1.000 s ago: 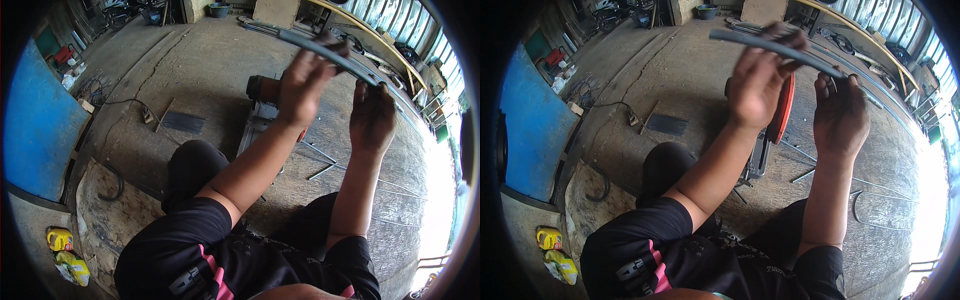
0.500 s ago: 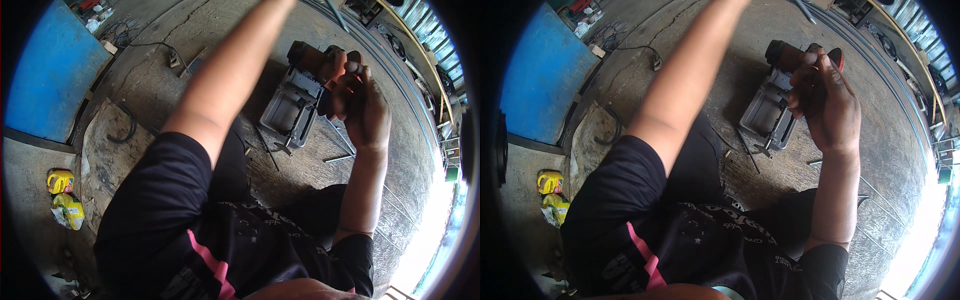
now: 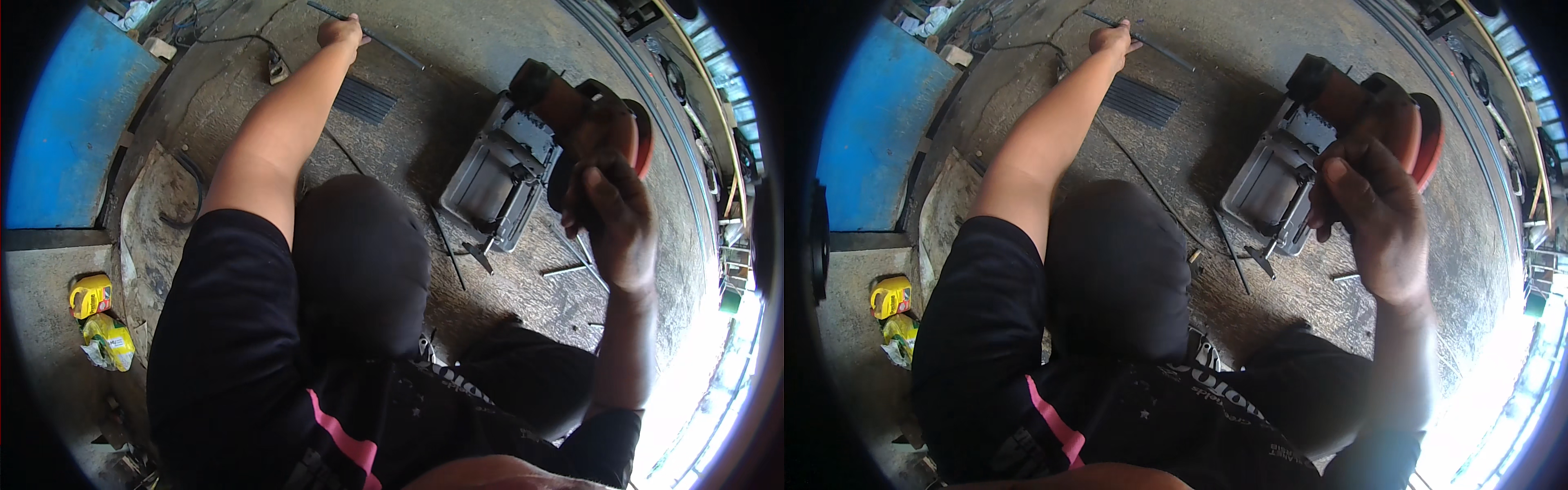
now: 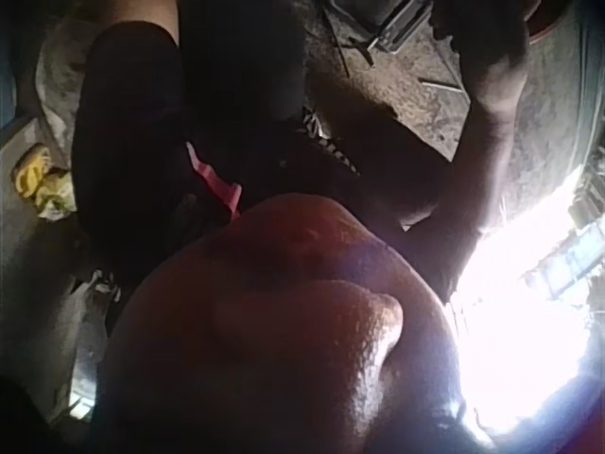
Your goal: Using a metal chop saw to cut thin metal rods to specific lengths.
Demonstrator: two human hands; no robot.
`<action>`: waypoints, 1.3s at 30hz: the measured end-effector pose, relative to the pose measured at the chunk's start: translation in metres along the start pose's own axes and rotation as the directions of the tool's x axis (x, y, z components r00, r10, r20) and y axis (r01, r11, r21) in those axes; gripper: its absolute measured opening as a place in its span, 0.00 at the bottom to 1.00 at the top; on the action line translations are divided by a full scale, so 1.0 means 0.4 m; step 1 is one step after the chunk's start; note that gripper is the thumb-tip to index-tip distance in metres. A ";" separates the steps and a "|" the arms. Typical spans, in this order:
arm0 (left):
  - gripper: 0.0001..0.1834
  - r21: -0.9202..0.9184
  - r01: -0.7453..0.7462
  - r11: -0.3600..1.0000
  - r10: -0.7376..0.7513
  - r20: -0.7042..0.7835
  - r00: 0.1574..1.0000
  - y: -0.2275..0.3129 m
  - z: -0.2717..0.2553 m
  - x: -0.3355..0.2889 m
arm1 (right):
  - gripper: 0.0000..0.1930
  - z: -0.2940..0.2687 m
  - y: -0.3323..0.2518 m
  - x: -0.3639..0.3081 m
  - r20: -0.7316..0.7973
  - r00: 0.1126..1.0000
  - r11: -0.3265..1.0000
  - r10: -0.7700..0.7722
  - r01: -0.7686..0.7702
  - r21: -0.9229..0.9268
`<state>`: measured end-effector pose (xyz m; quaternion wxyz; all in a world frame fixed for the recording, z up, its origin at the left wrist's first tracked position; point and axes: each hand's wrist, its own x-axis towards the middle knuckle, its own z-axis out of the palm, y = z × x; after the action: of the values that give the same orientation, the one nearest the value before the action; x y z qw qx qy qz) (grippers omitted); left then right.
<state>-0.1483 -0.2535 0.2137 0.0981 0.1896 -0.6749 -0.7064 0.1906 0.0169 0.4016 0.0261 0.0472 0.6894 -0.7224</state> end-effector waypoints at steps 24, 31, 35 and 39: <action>0.23 0.219 0.342 0.914 -0.334 -0.074 0.940 -0.509 0.068 0.334 | 0.15 0.302 0.732 1.159 0.429 0.805 0.075 0.410 0.439 -0.895; 0.20 0.144 0.442 0.885 -0.439 -0.053 0.897 -0.538 0.044 0.361 | 0.13 0.335 0.859 1.133 0.235 0.919 0.310 0.316 0.134 -0.941; 0.18 0.268 0.484 0.833 -0.512 0.045 0.858 -0.542 0.008 0.388 | 0.12 0.356 0.877 1.137 0.230 0.918 0.307 0.322 0.129 -0.943; 0.17 0.469 0.422 0.776 -0.516 0.086 0.852 -0.514 0.009 0.397 | 0.12 0.365 0.903 1.142 0.213 0.922 0.302 0.324 0.113 -0.947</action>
<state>-0.2700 -0.2986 -0.0115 -0.1985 0.2939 -0.7516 -0.5562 -0.2313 -0.1336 0.0019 0.2252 -0.0662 0.9571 -0.1697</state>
